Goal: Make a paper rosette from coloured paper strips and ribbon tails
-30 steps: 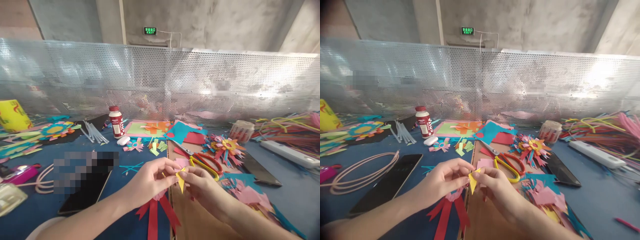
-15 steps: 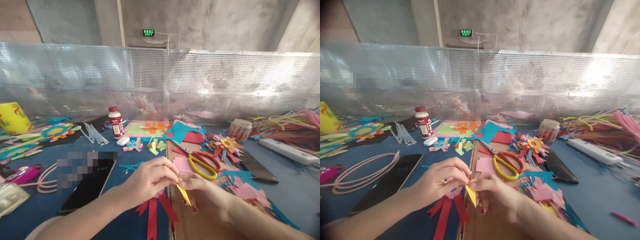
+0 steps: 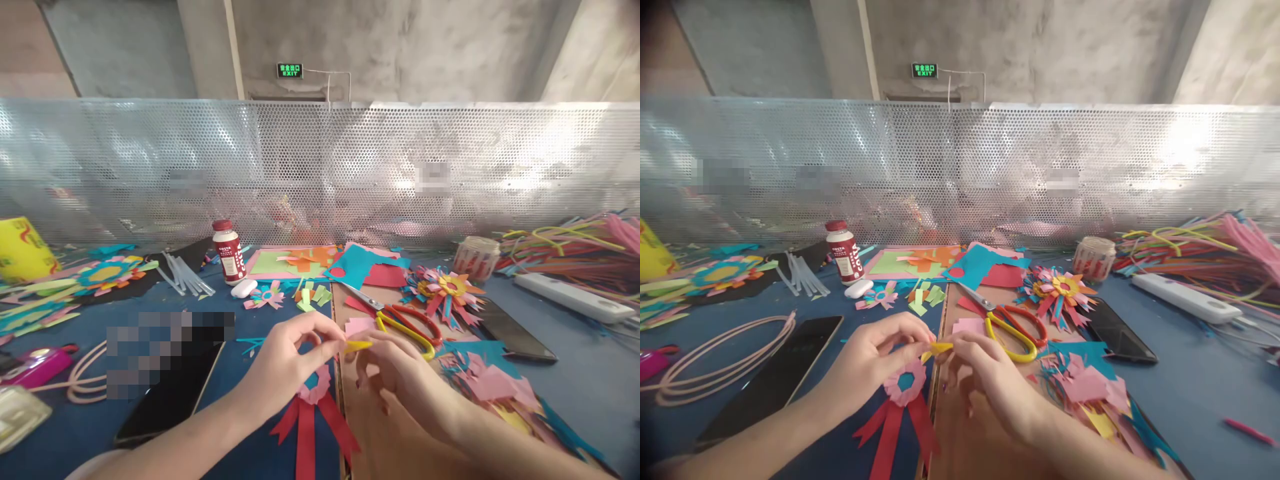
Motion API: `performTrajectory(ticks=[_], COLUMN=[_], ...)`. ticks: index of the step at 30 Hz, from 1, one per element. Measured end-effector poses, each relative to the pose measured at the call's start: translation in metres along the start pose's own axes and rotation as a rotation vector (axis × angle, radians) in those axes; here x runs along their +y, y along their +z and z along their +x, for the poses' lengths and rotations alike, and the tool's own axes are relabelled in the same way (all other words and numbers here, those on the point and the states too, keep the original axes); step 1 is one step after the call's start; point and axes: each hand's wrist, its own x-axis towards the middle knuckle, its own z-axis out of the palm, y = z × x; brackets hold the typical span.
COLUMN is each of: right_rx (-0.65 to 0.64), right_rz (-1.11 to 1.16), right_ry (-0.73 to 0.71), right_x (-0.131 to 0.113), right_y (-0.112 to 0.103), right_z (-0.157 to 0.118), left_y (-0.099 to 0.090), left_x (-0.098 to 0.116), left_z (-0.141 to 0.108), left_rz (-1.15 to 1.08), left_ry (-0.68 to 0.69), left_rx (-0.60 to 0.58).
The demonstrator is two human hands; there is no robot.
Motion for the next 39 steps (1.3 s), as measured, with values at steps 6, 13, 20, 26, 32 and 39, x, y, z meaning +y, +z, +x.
performTrajectory(ticks=[6,13,20,26,32,39], right_rx=[0.158,0.227,0.230,0.232,0.215,0.226], right_rz=[-0.421,-0.264,-0.232,-0.229,-0.241,-0.233], right_ry=[-0.197,-0.091,-0.054,-0.053,-0.044,-0.038], right_x=[-0.004,0.005,0.001,0.000,0.001,0.001], right_y=[0.002,0.006,0.007,0.008,0.008,0.008], right_z=[-0.001,0.003,0.002,0.000,0.001,0.002], left_y=[0.005,0.011,0.012,0.012,0.013,0.012], left_x=[-0.006,-0.006,-0.009,-0.008,-0.007,-0.005], left_z=[0.001,-0.002,0.001,0.000,0.000,0.000], left_rz=[-0.085,-0.148,-0.184,-0.201,-0.224,-0.232], left_ry=[-0.250,-0.293,-0.362,-0.385,-0.380,-0.390], left_rx=[0.033,-0.015,-0.024,-0.034,-0.033,-0.028])
